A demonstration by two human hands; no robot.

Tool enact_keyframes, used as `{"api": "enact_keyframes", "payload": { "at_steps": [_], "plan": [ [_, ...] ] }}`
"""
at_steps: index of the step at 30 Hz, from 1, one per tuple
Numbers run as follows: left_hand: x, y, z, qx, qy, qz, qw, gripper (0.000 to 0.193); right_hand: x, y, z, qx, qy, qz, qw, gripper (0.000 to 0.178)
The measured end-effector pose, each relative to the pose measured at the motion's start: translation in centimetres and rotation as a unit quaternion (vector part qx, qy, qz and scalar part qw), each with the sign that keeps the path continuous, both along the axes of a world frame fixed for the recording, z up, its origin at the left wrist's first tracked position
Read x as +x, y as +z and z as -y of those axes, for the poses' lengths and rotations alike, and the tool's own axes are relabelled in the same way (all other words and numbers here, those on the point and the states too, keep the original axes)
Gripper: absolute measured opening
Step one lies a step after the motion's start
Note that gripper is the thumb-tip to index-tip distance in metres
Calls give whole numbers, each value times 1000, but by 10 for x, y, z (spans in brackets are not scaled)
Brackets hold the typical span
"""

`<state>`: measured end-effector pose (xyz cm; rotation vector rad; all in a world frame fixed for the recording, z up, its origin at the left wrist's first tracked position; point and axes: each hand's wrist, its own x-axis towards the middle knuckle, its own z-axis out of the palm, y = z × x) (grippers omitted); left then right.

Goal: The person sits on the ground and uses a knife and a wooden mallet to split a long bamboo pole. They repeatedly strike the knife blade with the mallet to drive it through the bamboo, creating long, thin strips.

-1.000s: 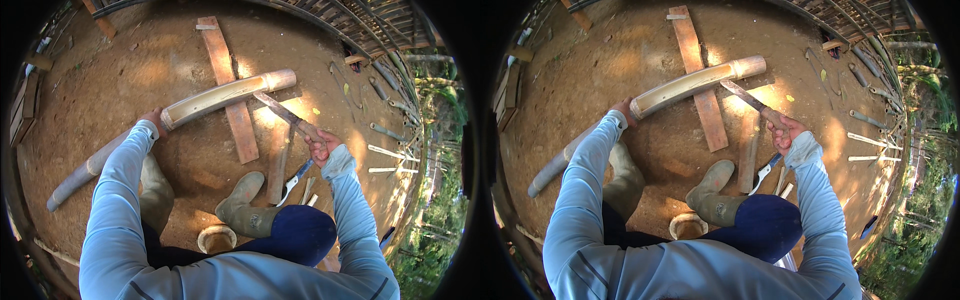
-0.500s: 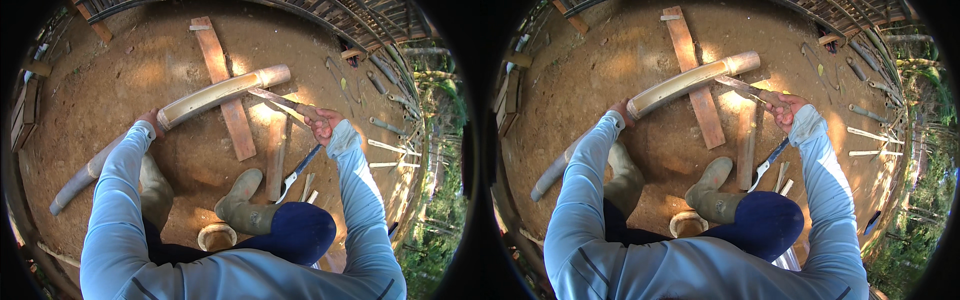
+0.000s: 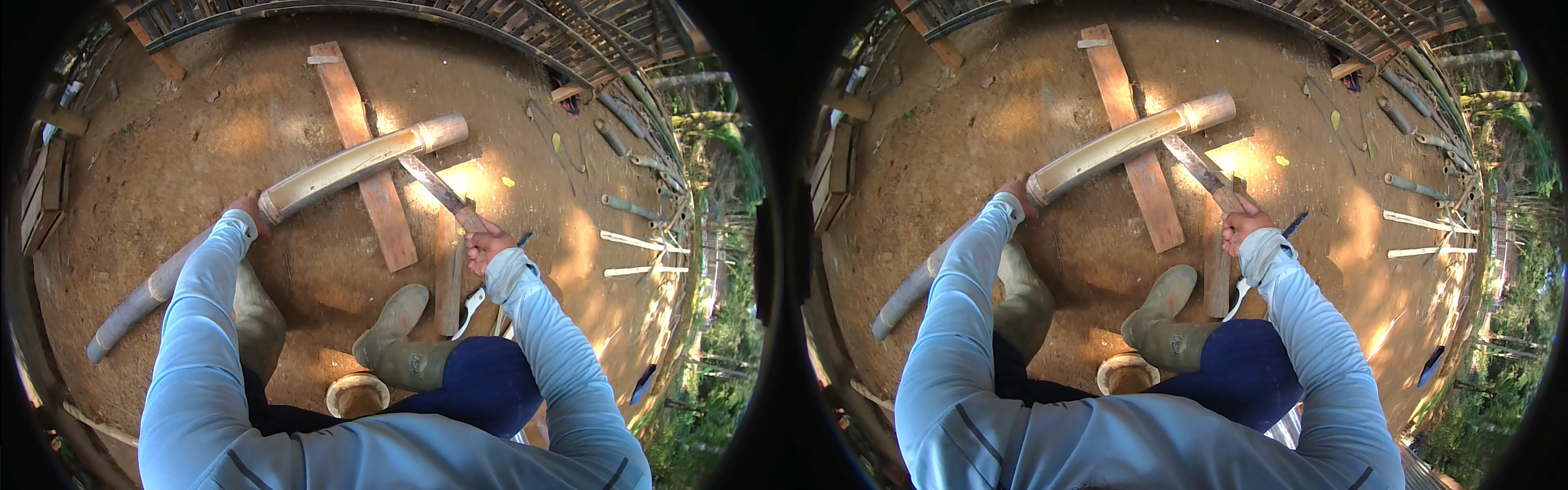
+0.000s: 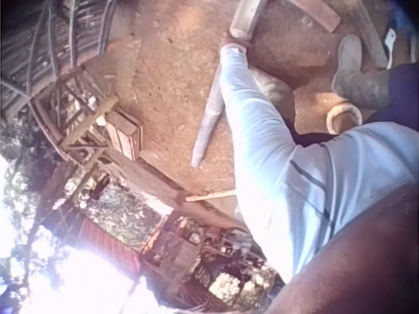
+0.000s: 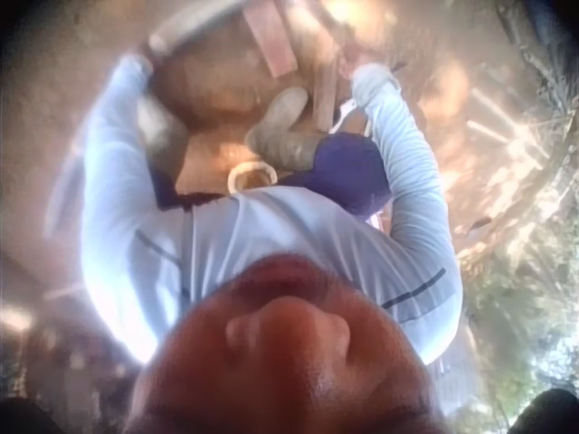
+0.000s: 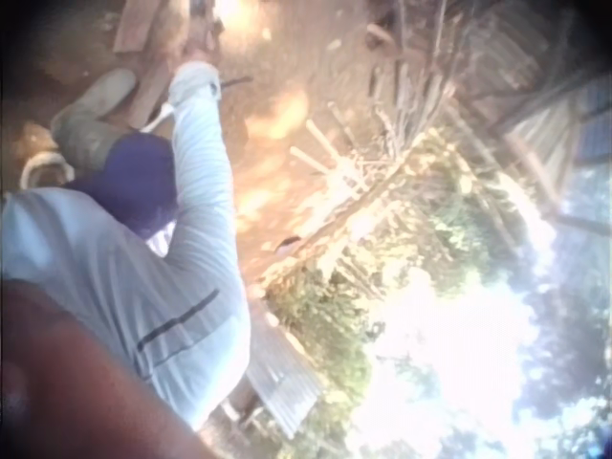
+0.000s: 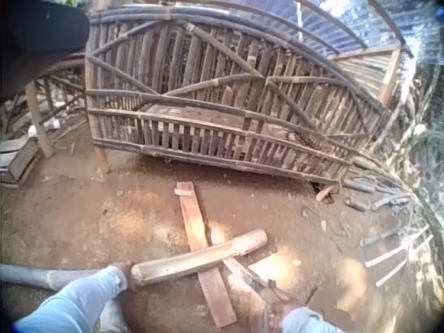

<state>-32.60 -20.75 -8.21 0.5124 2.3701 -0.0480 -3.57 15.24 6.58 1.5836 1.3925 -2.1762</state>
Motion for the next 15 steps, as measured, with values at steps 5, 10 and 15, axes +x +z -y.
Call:
{"api": "enact_keyframes", "payload": {
  "at_steps": [5,10,15],
  "plan": [
    [-4,-4,2,2,1,10,1000,97,15,-21,21,-86,-28,-24,996,24],
    [-3,-5,1,5,-5,11,1000,98,-13,-17,84,-99,-94,-47,989,25],
    [-6,-10,5,18,2,14,1000,98,-13,-41,96,-66,-95,-65,991,28]
  ]
}}
